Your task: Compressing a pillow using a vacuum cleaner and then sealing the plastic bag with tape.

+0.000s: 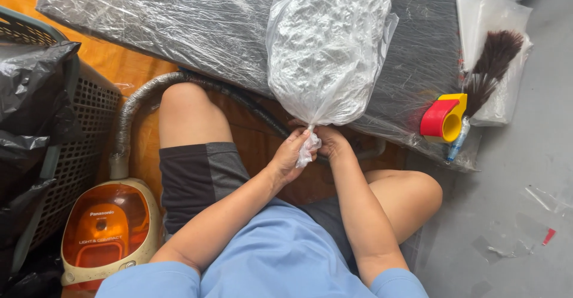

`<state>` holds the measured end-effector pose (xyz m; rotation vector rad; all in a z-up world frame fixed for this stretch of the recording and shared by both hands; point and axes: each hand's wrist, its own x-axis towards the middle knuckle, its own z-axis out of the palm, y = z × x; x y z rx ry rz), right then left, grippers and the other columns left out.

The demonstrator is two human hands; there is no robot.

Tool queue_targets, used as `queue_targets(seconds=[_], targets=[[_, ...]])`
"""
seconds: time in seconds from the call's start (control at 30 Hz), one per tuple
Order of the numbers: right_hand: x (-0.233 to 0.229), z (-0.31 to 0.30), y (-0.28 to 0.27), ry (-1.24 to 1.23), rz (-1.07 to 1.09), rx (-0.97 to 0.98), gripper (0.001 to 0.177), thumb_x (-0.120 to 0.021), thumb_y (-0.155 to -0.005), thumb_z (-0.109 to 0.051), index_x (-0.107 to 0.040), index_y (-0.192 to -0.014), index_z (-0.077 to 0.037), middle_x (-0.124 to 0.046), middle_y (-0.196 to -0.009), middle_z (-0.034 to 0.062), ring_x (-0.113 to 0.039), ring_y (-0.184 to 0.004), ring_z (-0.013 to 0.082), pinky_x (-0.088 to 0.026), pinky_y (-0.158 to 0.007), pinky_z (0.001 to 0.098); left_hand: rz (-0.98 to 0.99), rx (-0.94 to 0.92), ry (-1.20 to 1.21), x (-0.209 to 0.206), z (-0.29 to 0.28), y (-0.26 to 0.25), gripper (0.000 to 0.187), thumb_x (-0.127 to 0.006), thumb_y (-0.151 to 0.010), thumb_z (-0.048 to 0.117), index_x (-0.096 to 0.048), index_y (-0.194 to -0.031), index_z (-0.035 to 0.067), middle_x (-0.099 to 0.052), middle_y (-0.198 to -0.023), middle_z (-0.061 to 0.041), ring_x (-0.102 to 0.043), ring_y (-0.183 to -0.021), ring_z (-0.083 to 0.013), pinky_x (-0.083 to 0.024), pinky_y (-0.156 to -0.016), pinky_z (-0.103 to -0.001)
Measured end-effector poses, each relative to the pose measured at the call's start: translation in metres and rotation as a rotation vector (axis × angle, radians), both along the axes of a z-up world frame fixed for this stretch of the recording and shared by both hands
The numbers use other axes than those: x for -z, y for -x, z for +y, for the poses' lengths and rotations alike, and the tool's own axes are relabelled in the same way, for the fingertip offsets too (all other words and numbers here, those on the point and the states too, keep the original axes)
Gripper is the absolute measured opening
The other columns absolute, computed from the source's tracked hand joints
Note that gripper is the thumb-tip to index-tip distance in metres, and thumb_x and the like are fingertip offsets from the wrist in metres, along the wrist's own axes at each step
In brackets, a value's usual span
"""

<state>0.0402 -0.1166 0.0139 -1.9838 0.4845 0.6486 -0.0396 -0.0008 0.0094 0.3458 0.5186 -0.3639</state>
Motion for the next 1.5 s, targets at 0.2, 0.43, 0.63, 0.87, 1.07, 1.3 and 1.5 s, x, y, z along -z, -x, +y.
queue_targets(seconds=[0.2, 0.43, 0.63, 0.87, 1.07, 1.3, 1.5], targets=[[-0.046, -0.017, 0.009, 0.239, 0.024, -0.267, 0.032, -0.068, -0.08, -0.025, -0.08, -0.103, -0.006, -0.073, -0.067, 0.0178, -0.074, -0.06, 0.0261, -0.062, -0.052, 0.0364, -0.024, -0.043, -0.086, 0.024, -0.015, -0.002, 0.012, -0.067, -0.1, 0.024, -0.064, -0.11, 0.017, -0.062, -0.079, -0.003, -0.063, -0.065, -0.0139, -0.054, -0.059, -0.023], [-0.096, 0.035, 0.039, 0.645, -0.666, -0.735, 0.019, -0.068, -0.089, -0.038, -0.072, -0.105, -0.028, -0.064, -0.081, -0.0005, -0.072, -0.079, 0.025, -0.059, -0.064, 0.0409, -0.031, -0.091, -0.168, 0.03, -0.023, 0.002, 0.022, -0.059, -0.103, 0.039, -0.067, -0.113, 0.021, -0.074, -0.097, -0.006, -0.074, -0.087, -0.0187, -0.063, -0.073, -0.032], [-0.035, 0.053, 0.023, 0.9, -0.72, -0.968, 0.028, -0.073, -0.085, -0.036, -0.071, -0.108, -0.021, -0.058, -0.085, 0.0027, -0.072, -0.077, 0.0301, -0.06, -0.062, 0.0465, -0.067, -0.088, -0.243, 0.03, -0.02, 0.003, 0.028, -0.055, -0.104, 0.045, -0.067, -0.114, 0.022, -0.075, -0.099, -0.006, -0.075, -0.089, -0.019, -0.064, -0.075, -0.033], [-0.021, 0.051, 0.028, 0.938, -0.87, -0.937, 0.016, -0.07, -0.083, -0.017, -0.062, -0.096, -0.012, -0.056, -0.08, 0.0019, -0.07, -0.07, 0.0245, -0.057, -0.061, 0.0376, -0.124, -0.082, -0.366, 0.029, -0.015, 0.006, 0.024, -0.063, -0.101, 0.036, -0.067, -0.118, 0.02, -0.077, -0.101, -0.007, -0.075, -0.089, -0.0174, -0.064, -0.076, -0.032], [-0.036, 0.033, 0.028, 0.873, -0.956, -1.024, 0.022, -0.063, -0.085, -0.014, -0.057, -0.106, -0.012, -0.057, -0.078, 0.0017, -0.069, -0.069, 0.0259, -0.056, -0.062, 0.0379, -0.163, -0.083, -0.468, 0.029, -0.011, 0.008, 0.025, -0.07, -0.098, 0.028, -0.067, -0.121, 0.018, -0.078, -0.103, -0.008, -0.074, -0.088, -0.0162, -0.064, -0.076, -0.032], [-0.053, 0.009, 0.031, 0.724, -1.059, -1.171, 0.012, -0.059, -0.088, -0.01, -0.061, -0.099, -0.011, -0.055, -0.074, 0.0008, -0.065, -0.065, 0.0209, -0.053, -0.064, 0.0324, -0.198, -0.079, -0.531, 0.036, -0.008, 0.006, 0.021, -0.062, -0.103, 0.02, -0.068, -0.122, 0.012, -0.079, -0.103, -0.01, -0.073, -0.09, -0.0139, -0.062, -0.083, -0.032], [-0.056, 0.008, 0.046, 0.82, -1.098, -0.974, 0.017, -0.056, -0.093, -0.004, -0.063, -0.109, -0.003, -0.057, -0.084, 0.0056, -0.066, -0.074, 0.0225, -0.054, -0.069, 0.0324, -0.339, -0.062, -0.717, 0.029, 0.003, 0.0, 0.025, -0.062, -0.105, 0.024, -0.07, -0.126, 0.012, -0.077, -0.103, -0.007, -0.066, -0.095, -0.0089, -0.057, -0.09, -0.033]])
